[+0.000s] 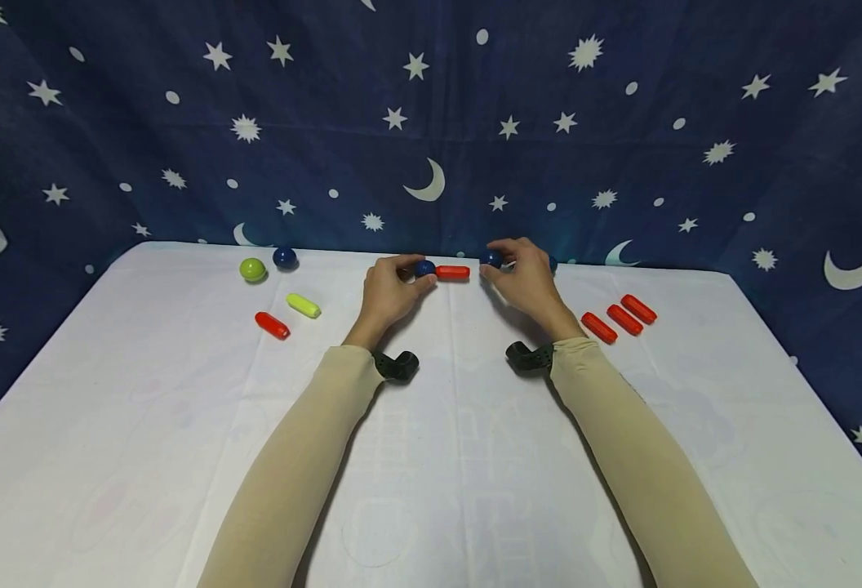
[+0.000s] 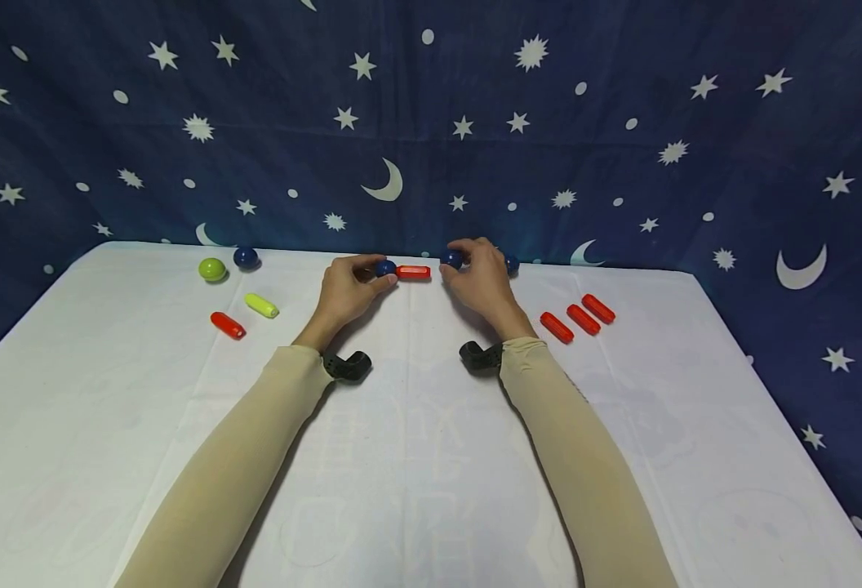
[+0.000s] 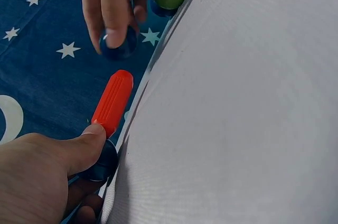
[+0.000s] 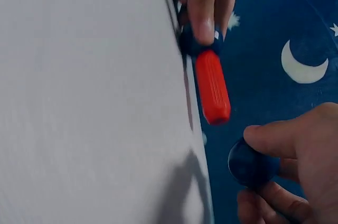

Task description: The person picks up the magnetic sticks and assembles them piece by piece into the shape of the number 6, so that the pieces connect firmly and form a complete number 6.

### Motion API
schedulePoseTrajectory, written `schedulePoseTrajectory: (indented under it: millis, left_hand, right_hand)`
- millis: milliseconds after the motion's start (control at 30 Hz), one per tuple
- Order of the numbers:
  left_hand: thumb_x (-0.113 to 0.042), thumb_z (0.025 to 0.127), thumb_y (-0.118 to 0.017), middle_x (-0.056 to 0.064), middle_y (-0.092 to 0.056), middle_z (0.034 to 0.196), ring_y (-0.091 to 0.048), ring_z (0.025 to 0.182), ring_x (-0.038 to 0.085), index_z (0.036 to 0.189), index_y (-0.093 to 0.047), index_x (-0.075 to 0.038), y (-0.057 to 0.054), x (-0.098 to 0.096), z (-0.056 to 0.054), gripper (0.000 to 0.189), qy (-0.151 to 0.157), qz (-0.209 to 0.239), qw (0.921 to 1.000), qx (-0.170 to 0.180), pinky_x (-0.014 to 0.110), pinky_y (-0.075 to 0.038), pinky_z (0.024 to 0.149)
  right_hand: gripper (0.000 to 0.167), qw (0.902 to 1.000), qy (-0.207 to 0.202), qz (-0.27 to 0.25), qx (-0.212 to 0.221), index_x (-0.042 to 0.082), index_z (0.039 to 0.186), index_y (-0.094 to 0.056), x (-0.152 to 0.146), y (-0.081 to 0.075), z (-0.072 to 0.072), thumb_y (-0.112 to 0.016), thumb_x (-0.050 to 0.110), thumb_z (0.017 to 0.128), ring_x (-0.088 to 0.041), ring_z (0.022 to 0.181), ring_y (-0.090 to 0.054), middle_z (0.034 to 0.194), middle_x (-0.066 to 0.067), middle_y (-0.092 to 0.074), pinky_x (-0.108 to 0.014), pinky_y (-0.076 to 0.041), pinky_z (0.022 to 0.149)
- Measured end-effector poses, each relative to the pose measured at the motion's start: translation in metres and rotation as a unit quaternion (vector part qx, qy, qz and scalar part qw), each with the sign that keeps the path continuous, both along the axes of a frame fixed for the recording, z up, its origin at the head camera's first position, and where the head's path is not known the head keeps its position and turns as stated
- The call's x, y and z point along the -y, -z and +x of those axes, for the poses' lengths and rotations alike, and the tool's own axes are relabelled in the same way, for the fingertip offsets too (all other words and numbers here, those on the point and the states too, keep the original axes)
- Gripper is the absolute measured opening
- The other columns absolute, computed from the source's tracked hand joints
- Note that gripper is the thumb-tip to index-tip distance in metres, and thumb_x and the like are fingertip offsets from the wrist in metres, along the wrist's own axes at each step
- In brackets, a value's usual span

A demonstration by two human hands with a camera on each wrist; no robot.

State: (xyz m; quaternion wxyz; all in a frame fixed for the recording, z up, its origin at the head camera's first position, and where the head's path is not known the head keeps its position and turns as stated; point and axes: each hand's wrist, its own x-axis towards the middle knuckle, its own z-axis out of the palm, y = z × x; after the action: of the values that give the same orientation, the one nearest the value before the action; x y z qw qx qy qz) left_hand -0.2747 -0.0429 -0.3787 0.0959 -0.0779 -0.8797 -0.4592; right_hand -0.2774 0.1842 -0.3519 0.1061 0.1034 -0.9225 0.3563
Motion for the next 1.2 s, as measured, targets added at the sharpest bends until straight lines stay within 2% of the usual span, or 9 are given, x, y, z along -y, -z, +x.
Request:
schedulePoseTrajectory:
  millis: [100,200,333,533,800,933,1100,1200]
  left_hand:
    - [-0.021,0.090,-0.079,0.014,-0.072,0.109,-0.063,0.099,0.025,0.127,-0.071,-0.004,0.000,0.000,0.000,0.042,-0.001,-0.001,1.0000,-0.002,0.041,-0.046,0.090]
    - [-0.021,0.090,-0.079,0.014,-0.072,0.107,-0.062,0.096,0.025,0.127,-0.071,-0.004,-0.001,0.001,0.000,0.041,-0.003,-0.001,1.0000,-0.003,0.041,-0.045,0.089]
    - [-0.021,0.090,-0.079,0.014,-0.072,0.106,-0.062,0.096,0.025,0.126,-0.071,-0.004,-0.002,0.001,0.000,0.041,-0.004,-0.002,1.0000,-0.004,0.041,-0.045,0.088]
    - [-0.021,0.091,-0.078,0.013,-0.071,0.107,-0.062,0.097,0.025,0.127,-0.071,-0.004,-0.002,0.002,0.000,0.041,-0.006,-0.007,1.0000,-0.004,0.041,-0.044,0.089]
    - [-0.021,0.091,-0.078,0.015,-0.071,0.111,-0.062,0.100,0.026,0.131,-0.068,-0.002,-0.002,0.002,-0.002,0.045,-0.003,0.005,1.0000,-0.003,0.040,-0.047,0.090]
    - [-0.021,0.090,-0.078,0.017,-0.069,0.116,-0.061,0.103,0.027,0.134,-0.065,-0.001,-0.004,0.001,-0.002,0.050,0.009,0.002,0.9999,0.012,0.041,-0.047,0.093]
    - [-0.022,0.090,-0.079,0.018,-0.067,0.124,-0.062,0.108,0.029,0.137,-0.061,0.000,-0.011,0.004,0.001,0.055,0.020,0.006,0.9992,0.033,0.041,-0.048,0.096]
    - [-0.022,0.091,-0.078,0.019,-0.066,0.127,-0.064,0.110,0.031,0.138,-0.061,-0.001,-0.019,0.011,0.003,0.055,0.021,0.028,0.9989,0.032,0.042,-0.050,0.095]
  right_hand:
    - [0.039,0.9986,-0.012,-0.049,0.017,0.000,0.128,-0.068,0.004,0.004,0.000,-0.075,0.012,0.091,-0.030,0.098,-0.060,0.111,-0.020,-0.063,-0.041,-0.045,0.086]
    - [0.039,0.9977,-0.007,-0.060,0.030,0.001,0.126,-0.069,0.007,0.008,-0.001,-0.075,0.014,0.091,-0.028,0.092,-0.059,0.106,-0.018,-0.066,-0.036,-0.045,0.079]
    - [0.038,0.9969,-0.001,-0.064,0.046,0.002,0.126,-0.069,0.011,0.013,-0.002,-0.075,0.014,0.090,-0.027,0.091,-0.056,0.104,-0.016,-0.065,-0.033,-0.044,0.078]
    - [0.037,0.9943,-0.004,-0.096,0.047,0.002,0.124,-0.069,0.012,0.021,-0.004,-0.076,0.013,0.089,-0.025,0.090,-0.055,0.103,-0.015,-0.064,-0.031,-0.044,0.078]
    - [0.042,0.9949,-0.013,-0.088,0.048,0.005,0.130,-0.066,0.012,0.026,-0.004,-0.075,0.015,0.090,-0.025,0.092,-0.052,0.108,-0.014,-0.059,-0.031,-0.043,0.080]
    - [0.043,0.9953,-0.008,-0.082,0.051,0.007,0.132,-0.066,0.010,0.029,-0.003,-0.075,0.017,0.092,-0.024,0.093,-0.052,0.109,-0.013,-0.057,-0.031,-0.044,0.081]
    - [0.044,0.9960,-0.012,-0.073,0.051,0.007,0.134,-0.064,0.009,0.031,-0.002,-0.074,0.018,0.093,-0.025,0.094,-0.052,0.111,-0.014,-0.057,-0.031,-0.043,0.080]
    - [0.044,0.9963,-0.016,-0.070,0.048,0.007,0.135,-0.064,0.007,0.030,-0.002,-0.074,0.018,0.093,-0.024,0.094,-0.052,0.112,-0.014,-0.057,-0.031,-0.043,0.080]
